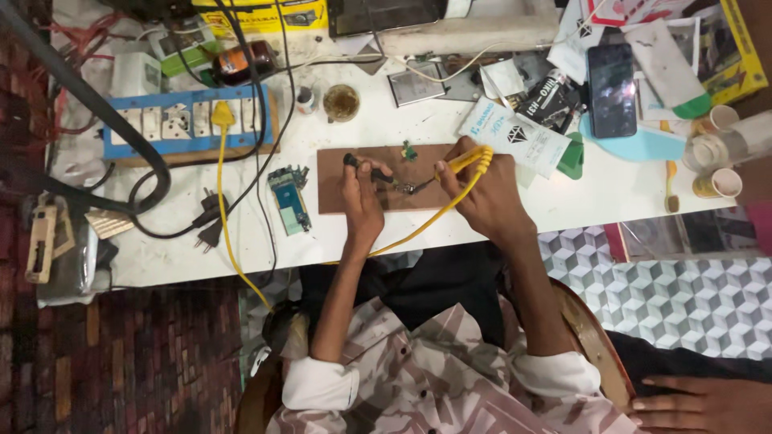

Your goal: The person uses a soldering iron and tweezers to work on small electronic components on a wooden board. They repeatedly heat and adjust the components while seated at a cluttered workbench.

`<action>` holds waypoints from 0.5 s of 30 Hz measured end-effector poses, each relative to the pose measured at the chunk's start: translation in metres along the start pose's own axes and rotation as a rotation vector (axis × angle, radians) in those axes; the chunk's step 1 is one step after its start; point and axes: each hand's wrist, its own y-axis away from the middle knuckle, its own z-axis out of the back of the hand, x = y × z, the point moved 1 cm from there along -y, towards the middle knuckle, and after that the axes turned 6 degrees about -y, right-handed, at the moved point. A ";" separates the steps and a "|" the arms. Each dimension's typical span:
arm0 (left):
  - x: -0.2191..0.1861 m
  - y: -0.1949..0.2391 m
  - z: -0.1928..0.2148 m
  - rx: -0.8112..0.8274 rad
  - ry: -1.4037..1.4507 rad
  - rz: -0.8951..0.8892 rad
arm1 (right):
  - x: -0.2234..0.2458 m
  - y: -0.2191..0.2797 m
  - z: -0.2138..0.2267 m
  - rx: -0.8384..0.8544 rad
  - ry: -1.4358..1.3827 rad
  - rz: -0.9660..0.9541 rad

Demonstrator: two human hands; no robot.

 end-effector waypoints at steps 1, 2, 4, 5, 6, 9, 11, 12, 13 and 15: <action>0.000 -0.002 -0.001 0.012 0.006 -0.020 | -0.002 -0.001 0.001 0.010 -0.020 -0.008; -0.001 -0.003 -0.003 0.023 0.011 -0.040 | -0.003 -0.002 0.002 0.019 -0.013 -0.030; 0.000 -0.004 -0.004 0.023 0.010 -0.108 | -0.007 -0.002 0.001 0.045 -0.001 -0.067; 0.002 0.000 -0.003 0.021 -0.002 -0.149 | -0.008 0.002 -0.001 0.038 0.014 -0.032; 0.004 0.004 -0.002 0.018 -0.015 -0.191 | -0.008 0.006 -0.003 0.030 0.029 0.002; 0.010 0.000 -0.003 0.027 -0.086 -0.282 | -0.014 0.009 -0.005 0.038 0.083 -0.004; 0.017 0.001 -0.006 0.035 -0.007 -0.209 | -0.017 0.016 -0.005 0.061 0.195 0.061; 0.021 0.007 -0.006 0.041 0.032 -0.163 | -0.017 0.023 -0.006 0.075 0.287 0.148; 0.023 0.010 -0.007 0.028 0.070 -0.159 | -0.017 0.026 -0.006 0.086 0.379 0.243; 0.023 0.008 -0.008 0.002 0.146 -0.161 | -0.016 0.025 -0.008 0.078 0.185 0.035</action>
